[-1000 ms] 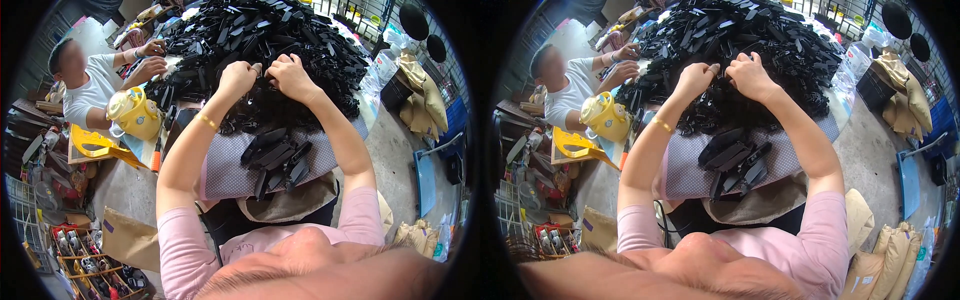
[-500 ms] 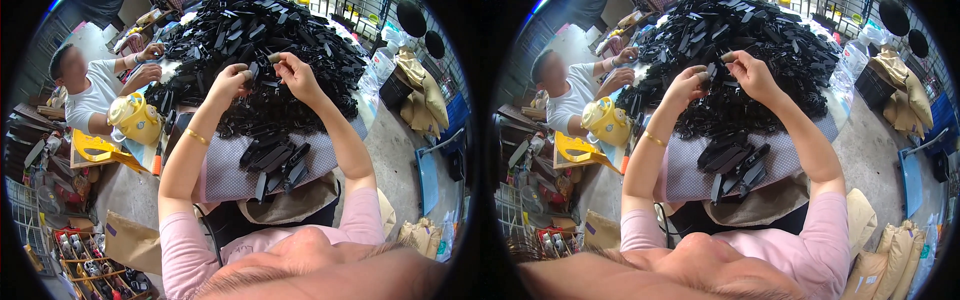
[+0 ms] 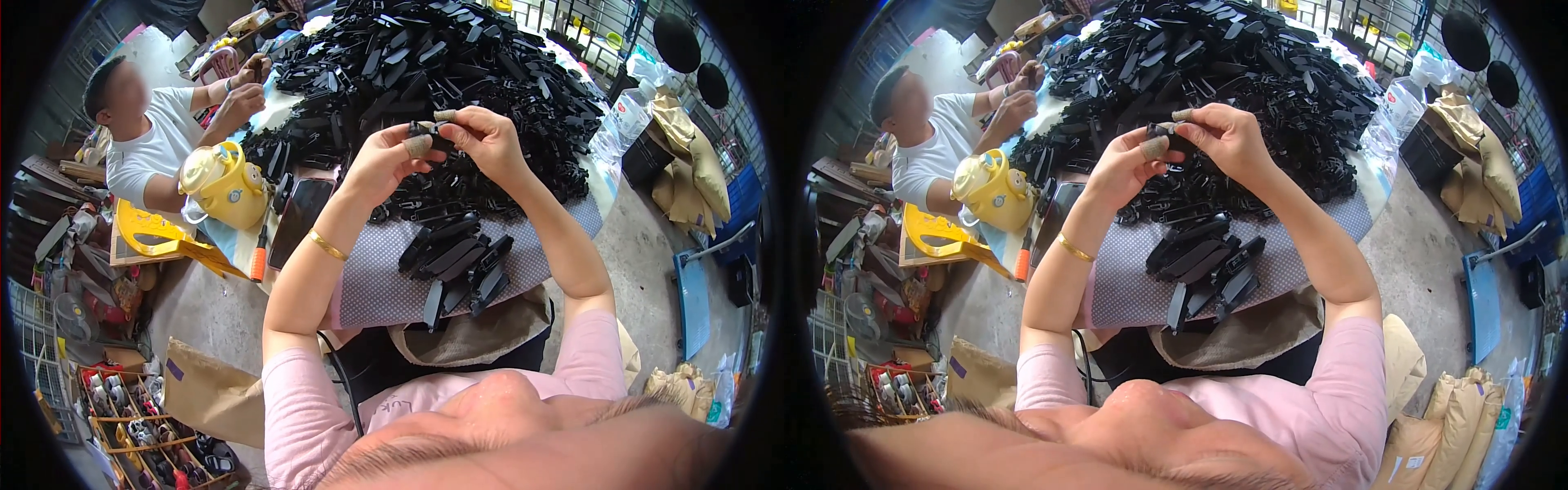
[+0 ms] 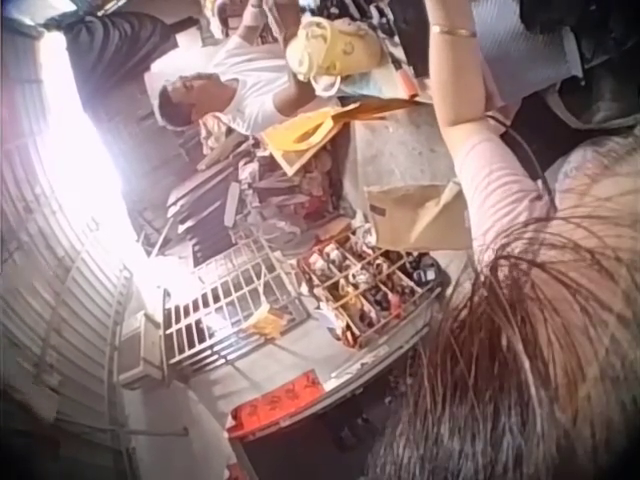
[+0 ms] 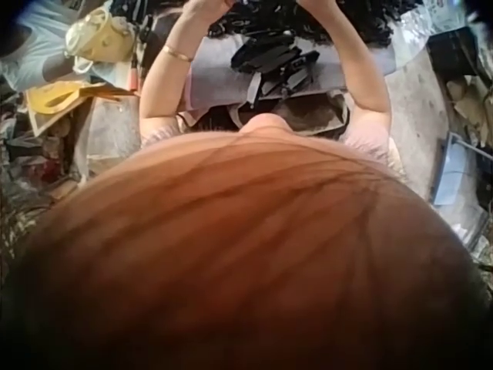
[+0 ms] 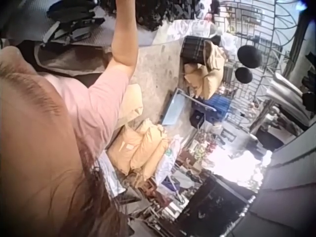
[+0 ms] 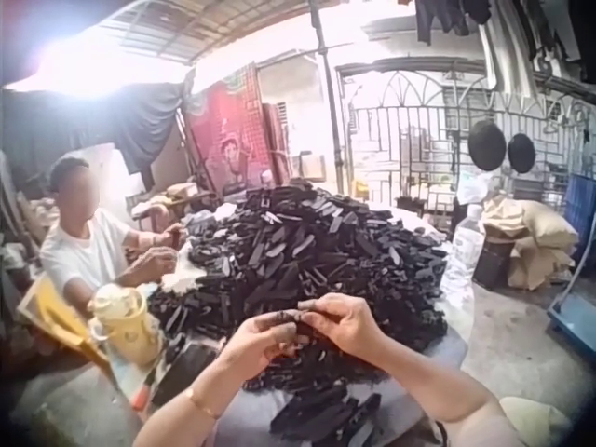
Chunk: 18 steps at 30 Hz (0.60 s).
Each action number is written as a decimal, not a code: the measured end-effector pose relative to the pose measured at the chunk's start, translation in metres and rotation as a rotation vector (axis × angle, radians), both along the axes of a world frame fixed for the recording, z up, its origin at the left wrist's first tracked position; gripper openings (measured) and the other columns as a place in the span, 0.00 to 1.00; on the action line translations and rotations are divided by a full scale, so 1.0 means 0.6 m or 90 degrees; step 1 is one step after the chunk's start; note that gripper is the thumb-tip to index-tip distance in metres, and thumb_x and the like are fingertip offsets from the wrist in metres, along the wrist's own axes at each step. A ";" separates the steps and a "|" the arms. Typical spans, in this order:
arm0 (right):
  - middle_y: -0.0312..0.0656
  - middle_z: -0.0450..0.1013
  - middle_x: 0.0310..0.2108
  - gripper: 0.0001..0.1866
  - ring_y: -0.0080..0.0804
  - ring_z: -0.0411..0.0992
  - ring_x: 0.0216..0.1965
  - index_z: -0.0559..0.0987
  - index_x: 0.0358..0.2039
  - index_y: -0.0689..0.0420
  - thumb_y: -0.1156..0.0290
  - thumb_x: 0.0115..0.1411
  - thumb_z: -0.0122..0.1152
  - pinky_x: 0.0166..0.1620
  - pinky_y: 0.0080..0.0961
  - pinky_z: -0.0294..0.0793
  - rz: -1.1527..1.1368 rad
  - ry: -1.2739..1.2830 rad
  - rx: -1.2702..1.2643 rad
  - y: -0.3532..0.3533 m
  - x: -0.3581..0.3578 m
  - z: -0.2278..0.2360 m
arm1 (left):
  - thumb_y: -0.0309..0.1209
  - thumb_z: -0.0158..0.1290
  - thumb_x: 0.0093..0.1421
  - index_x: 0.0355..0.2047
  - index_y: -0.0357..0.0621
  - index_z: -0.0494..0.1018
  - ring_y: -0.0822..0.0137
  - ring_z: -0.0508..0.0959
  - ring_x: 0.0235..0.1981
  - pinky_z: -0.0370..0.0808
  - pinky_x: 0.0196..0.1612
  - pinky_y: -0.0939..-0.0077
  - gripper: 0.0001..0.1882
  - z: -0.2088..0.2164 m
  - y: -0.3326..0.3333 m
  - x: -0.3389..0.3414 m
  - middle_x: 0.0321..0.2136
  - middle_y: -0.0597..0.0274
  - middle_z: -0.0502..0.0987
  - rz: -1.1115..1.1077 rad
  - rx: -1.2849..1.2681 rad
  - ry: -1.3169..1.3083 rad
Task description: Inspecting and sorting small black plastic components on a workbench.
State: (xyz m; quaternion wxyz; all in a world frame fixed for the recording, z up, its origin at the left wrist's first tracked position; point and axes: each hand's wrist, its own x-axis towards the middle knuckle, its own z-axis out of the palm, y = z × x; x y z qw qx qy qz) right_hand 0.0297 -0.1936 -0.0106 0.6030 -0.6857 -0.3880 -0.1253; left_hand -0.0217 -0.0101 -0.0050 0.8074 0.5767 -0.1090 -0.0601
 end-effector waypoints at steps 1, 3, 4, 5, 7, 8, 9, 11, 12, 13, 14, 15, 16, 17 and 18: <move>0.40 0.75 0.30 0.11 0.19 0.72 0.29 0.79 0.38 0.64 0.71 0.56 0.61 0.31 0.15 0.72 0.005 -0.001 -0.002 0.002 -0.003 0.001 | 0.33 0.51 0.60 0.42 0.36 0.71 0.72 0.78 0.29 0.73 0.28 0.85 0.14 -0.007 0.006 0.004 0.32 0.61 0.76 -0.022 -0.009 0.008; 0.41 0.75 0.30 0.11 0.22 0.73 0.29 0.79 0.37 0.64 0.72 0.55 0.61 0.30 0.17 0.73 0.006 -0.026 0.020 0.006 -0.007 0.000 | 0.34 0.51 0.60 0.42 0.37 0.71 0.75 0.75 0.26 0.71 0.26 0.87 0.14 -0.011 0.004 0.005 0.31 0.64 0.76 -0.003 -0.043 0.034; 0.42 0.75 0.29 0.11 0.25 0.74 0.29 0.79 0.36 0.64 0.72 0.54 0.62 0.30 0.19 0.73 0.009 -0.051 0.041 0.007 -0.008 -0.001 | 0.36 0.51 0.61 0.42 0.39 0.72 0.79 0.72 0.23 0.68 0.25 0.88 0.14 -0.013 0.002 0.006 0.29 0.67 0.75 0.016 -0.075 0.060; 0.42 0.75 0.29 0.11 0.25 0.74 0.29 0.79 0.36 0.64 0.72 0.54 0.62 0.30 0.19 0.73 0.010 -0.051 0.042 0.007 -0.012 0.003 | 0.36 0.51 0.61 0.42 0.39 0.72 0.79 0.72 0.23 0.68 0.25 0.88 0.14 -0.015 0.001 0.006 0.29 0.67 0.75 0.018 -0.075 0.060; 0.46 0.74 0.28 0.10 0.36 0.74 0.27 0.78 0.35 0.64 0.73 0.53 0.61 0.30 0.24 0.73 -0.099 -0.273 -0.100 0.005 -0.021 0.017 | 0.39 0.51 0.61 0.40 0.43 0.74 0.83 0.66 0.20 0.65 0.24 0.91 0.14 -0.020 0.000 0.005 0.26 0.71 0.73 0.067 -0.033 0.057; 0.46 0.74 0.28 0.10 0.36 0.74 0.27 0.78 0.35 0.64 0.73 0.53 0.61 0.30 0.24 0.73 -0.101 -0.273 -0.101 0.004 -0.025 0.019 | 0.39 0.51 0.61 0.40 0.43 0.74 0.83 0.66 0.20 0.65 0.24 0.91 0.14 -0.018 -0.006 0.005 0.26 0.71 0.73 0.065 -0.033 0.057; 0.46 0.72 0.28 0.10 0.37 0.73 0.27 0.77 0.35 0.64 0.75 0.52 0.61 0.30 0.25 0.72 -0.102 -0.317 -0.122 0.005 -0.029 0.020 | 0.40 0.50 0.61 0.39 0.43 0.74 0.83 0.66 0.20 0.64 0.24 0.91 0.14 -0.013 -0.012 0.003 0.26 0.71 0.73 0.074 -0.017 0.020; 0.45 0.70 0.27 0.11 0.41 0.71 0.27 0.76 0.36 0.64 0.78 0.50 0.60 0.29 0.28 0.71 -0.076 -0.359 -0.152 0.006 -0.032 0.020 | 0.41 0.49 0.62 0.38 0.43 0.74 0.83 0.66 0.20 0.64 0.23 0.91 0.14 -0.012 -0.018 -0.001 0.26 0.72 0.73 0.084 0.000 -0.016; 0.45 0.70 0.27 0.11 0.41 0.71 0.27 0.76 0.36 0.64 0.78 0.50 0.60 0.29 0.28 0.71 -0.075 -0.358 -0.151 0.007 -0.033 0.020 | 0.40 0.48 0.63 0.38 0.43 0.74 0.84 0.66 0.20 0.63 0.23 0.91 0.14 -0.013 -0.019 -0.003 0.25 0.72 0.73 0.123 0.045 -0.035; 0.45 0.70 0.26 0.11 0.41 0.70 0.27 0.76 0.35 0.64 0.78 0.49 0.60 0.29 0.29 0.71 -0.066 -0.355 -0.167 0.007 -0.034 0.020 | 0.40 0.47 0.63 0.38 0.42 0.74 0.84 0.66 0.20 0.62 0.23 0.92 0.14 -0.014 -0.021 -0.005 0.25 0.72 0.73 0.162 0.090 -0.053; 0.44 0.70 0.26 0.11 0.41 0.70 0.27 0.75 0.34 0.64 0.78 0.48 0.60 0.29 0.29 0.71 -0.058 -0.353 -0.185 0.006 -0.035 0.020 | 0.40 0.47 0.63 0.38 0.42 0.74 0.84 0.66 0.20 0.62 0.23 0.92 0.14 -0.014 -0.025 -0.007 0.25 0.72 0.73 0.162 0.090 -0.051; 0.44 0.70 0.26 0.11 0.41 0.70 0.27 0.75 0.34 0.64 0.78 0.48 0.60 0.29 0.29 0.71 -0.058 -0.351 -0.185 0.007 -0.036 0.017 | 0.39 0.46 0.64 0.38 0.40 0.73 0.82 0.67 0.20 0.63 0.23 0.88 0.15 -0.014 -0.030 -0.008 0.24 0.70 0.74 0.220 0.167 -0.069; 0.44 0.69 0.25 0.10 0.40 0.70 0.27 0.74 0.32 0.64 0.78 0.48 0.59 0.29 0.30 0.71 -0.086 -0.373 -0.220 0.008 -0.036 0.014 | 0.38 0.45 0.64 0.37 0.38 0.73 0.80 0.69 0.20 0.65 0.23 0.85 0.15 -0.014 -0.036 -0.008 0.22 0.68 0.75 0.277 0.244 -0.086; 0.44 0.68 0.24 0.09 0.40 0.70 0.27 0.73 0.31 0.64 0.77 0.47 0.59 0.28 0.30 0.70 -0.113 -0.394 -0.255 0.011 -0.038 0.011 | 0.38 0.45 0.63 0.35 0.34 0.72 0.71 0.71 0.20 0.68 0.25 0.76 0.16 -0.020 -0.043 -0.002 0.20 0.59 0.75 0.373 0.317 -0.262; 0.44 0.68 0.24 0.09 0.40 0.70 0.27 0.73 0.31 0.64 0.77 0.47 0.59 0.28 0.30 0.70 -0.110 -0.392 -0.255 0.013 -0.041 0.010 | 0.38 0.45 0.63 0.35 0.34 0.72 0.71 0.71 0.20 0.68 0.25 0.76 0.16 -0.023 -0.040 -0.003 0.20 0.59 0.75 0.374 0.318 -0.259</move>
